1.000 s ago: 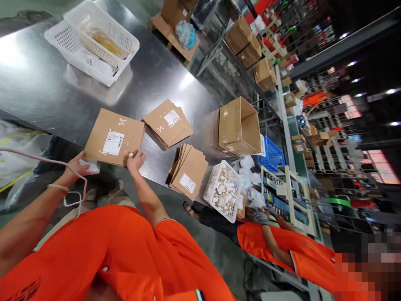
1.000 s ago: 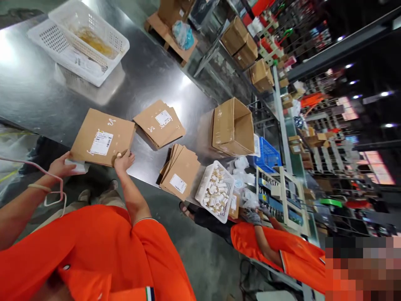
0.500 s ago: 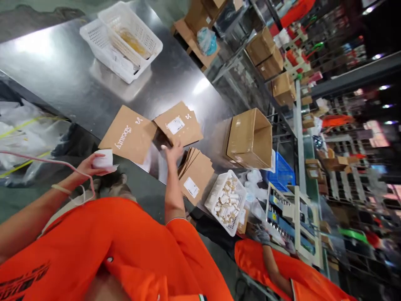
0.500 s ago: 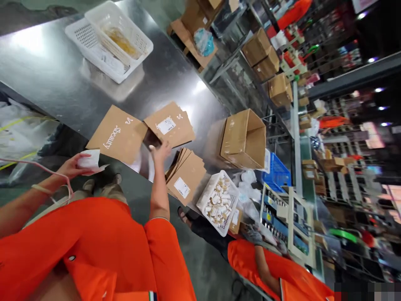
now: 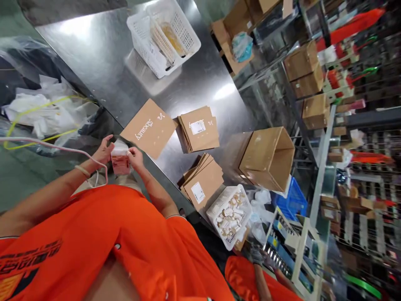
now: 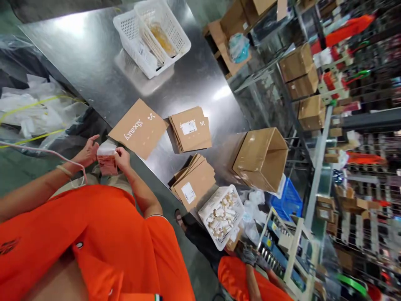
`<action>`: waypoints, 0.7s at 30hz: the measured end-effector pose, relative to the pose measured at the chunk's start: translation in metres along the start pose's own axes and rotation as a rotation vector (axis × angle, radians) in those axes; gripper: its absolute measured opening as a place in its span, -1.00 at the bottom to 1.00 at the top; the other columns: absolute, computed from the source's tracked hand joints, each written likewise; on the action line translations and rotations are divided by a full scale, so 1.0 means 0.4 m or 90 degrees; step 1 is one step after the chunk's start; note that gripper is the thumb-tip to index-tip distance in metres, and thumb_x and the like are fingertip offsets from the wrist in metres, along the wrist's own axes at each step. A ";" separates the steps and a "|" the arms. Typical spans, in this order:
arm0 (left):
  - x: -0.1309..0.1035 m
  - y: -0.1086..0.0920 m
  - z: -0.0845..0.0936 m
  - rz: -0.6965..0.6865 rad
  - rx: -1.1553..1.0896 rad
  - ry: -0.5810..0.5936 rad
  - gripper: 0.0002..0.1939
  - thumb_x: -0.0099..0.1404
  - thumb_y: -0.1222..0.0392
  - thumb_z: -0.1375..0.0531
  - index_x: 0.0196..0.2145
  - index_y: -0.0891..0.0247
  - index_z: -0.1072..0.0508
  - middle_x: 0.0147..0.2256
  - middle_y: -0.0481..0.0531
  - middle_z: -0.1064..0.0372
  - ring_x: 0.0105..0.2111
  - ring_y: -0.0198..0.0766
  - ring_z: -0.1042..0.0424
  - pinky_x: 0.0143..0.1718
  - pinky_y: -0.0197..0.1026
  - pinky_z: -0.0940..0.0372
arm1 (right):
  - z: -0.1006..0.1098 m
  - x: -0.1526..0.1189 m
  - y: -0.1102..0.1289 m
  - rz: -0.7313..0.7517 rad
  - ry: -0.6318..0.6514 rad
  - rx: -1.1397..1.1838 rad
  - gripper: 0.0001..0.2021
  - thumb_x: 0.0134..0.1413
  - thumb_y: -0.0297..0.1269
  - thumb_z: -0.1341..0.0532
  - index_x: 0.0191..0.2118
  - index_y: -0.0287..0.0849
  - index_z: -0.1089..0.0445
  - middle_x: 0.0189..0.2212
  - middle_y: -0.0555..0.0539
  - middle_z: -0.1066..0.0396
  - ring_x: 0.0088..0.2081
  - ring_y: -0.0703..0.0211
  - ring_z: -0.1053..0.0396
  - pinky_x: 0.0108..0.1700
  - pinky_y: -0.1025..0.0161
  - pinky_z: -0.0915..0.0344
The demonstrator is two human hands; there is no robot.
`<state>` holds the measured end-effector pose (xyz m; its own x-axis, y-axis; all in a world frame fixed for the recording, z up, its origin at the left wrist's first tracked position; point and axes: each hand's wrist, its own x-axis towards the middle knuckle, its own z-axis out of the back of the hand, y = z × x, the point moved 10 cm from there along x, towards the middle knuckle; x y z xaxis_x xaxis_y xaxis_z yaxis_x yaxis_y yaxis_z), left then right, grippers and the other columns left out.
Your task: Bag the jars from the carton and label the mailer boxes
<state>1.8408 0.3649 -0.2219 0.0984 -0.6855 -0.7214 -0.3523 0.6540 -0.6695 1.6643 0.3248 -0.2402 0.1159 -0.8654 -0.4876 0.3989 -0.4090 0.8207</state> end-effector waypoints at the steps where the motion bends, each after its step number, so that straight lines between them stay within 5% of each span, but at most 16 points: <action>1: -0.007 -0.001 -0.013 -0.003 0.008 0.030 0.04 -0.05 -0.06 -0.69 0.30 0.22 -0.40 -0.35 -0.11 -0.52 -0.35 -0.23 -0.49 -0.20 -0.19 -0.46 | 0.007 0.007 -0.006 -0.007 -0.021 -0.003 -0.87 0.24 -0.37 -0.29 -0.36 -0.08 -0.41 -0.47 0.12 -0.41 -0.33 0.17 -0.44 -0.10 0.28 -0.47; 3: -0.015 -0.003 -0.033 0.001 0.025 0.073 0.02 -0.39 0.12 -0.73 0.09 0.29 -0.57 -0.31 0.00 -0.60 -0.31 -0.17 -0.52 -0.19 -0.17 -0.49 | 0.016 0.014 -0.019 -0.020 -0.040 0.017 -0.98 0.26 -0.33 -0.29 -0.23 -0.09 -0.45 -0.44 0.11 -0.44 -0.34 0.16 -0.46 -0.12 0.26 -0.49; 5: -0.012 -0.005 -0.042 0.004 0.051 0.080 -0.14 -0.50 0.17 -0.71 -0.13 0.32 -0.64 -0.30 0.07 -0.63 -0.30 -0.13 -0.53 -0.21 -0.15 -0.49 | 0.025 0.016 -0.026 -0.021 -0.035 0.062 -0.86 0.26 -0.30 -0.34 -0.08 -0.11 -0.48 -0.44 0.10 -0.47 -0.36 0.14 -0.47 -0.14 0.24 -0.51; 10: 0.010 -0.007 -0.061 0.009 0.095 0.037 -0.32 -0.42 0.16 -0.67 -0.26 0.34 -0.67 -0.34 0.07 -0.61 -0.33 -0.16 -0.51 -0.27 -0.17 -0.45 | 0.053 0.018 -0.022 -0.003 0.017 0.141 -0.83 0.15 -0.24 -0.50 -0.20 -0.13 -0.55 -0.40 0.01 -0.56 -0.30 0.10 -0.55 -0.08 0.18 -0.57; 17: 0.021 0.000 -0.098 0.042 0.139 0.046 -0.39 -0.36 0.23 -0.65 -0.25 0.32 -0.68 -0.39 0.02 -0.58 -0.31 -0.12 -0.53 -0.31 -0.23 -0.45 | 0.087 -0.009 -0.042 0.025 -0.035 0.093 -0.86 0.14 -0.35 -0.47 -0.42 -0.10 -0.57 -0.32 -0.08 -0.65 -0.18 0.01 -0.63 0.04 0.10 -0.57; 21: 0.026 0.067 -0.117 0.193 0.179 0.107 -0.45 -0.33 0.29 -0.69 -0.33 0.34 -0.64 -0.38 0.09 -0.61 -0.33 -0.12 -0.56 -0.37 -0.25 -0.47 | 0.162 0.018 -0.014 0.069 -0.115 -0.012 -0.87 0.17 -0.46 -0.38 -0.39 -0.13 -0.58 -0.13 -0.15 -0.65 0.06 -0.01 -0.61 0.18 0.15 -0.51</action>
<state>1.7887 0.3603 -0.2388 -0.1308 -0.4762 -0.8695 -0.0733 0.8793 -0.4705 1.6038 0.3020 -0.2289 -0.0045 -0.9425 -0.3341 0.4101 -0.3064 0.8590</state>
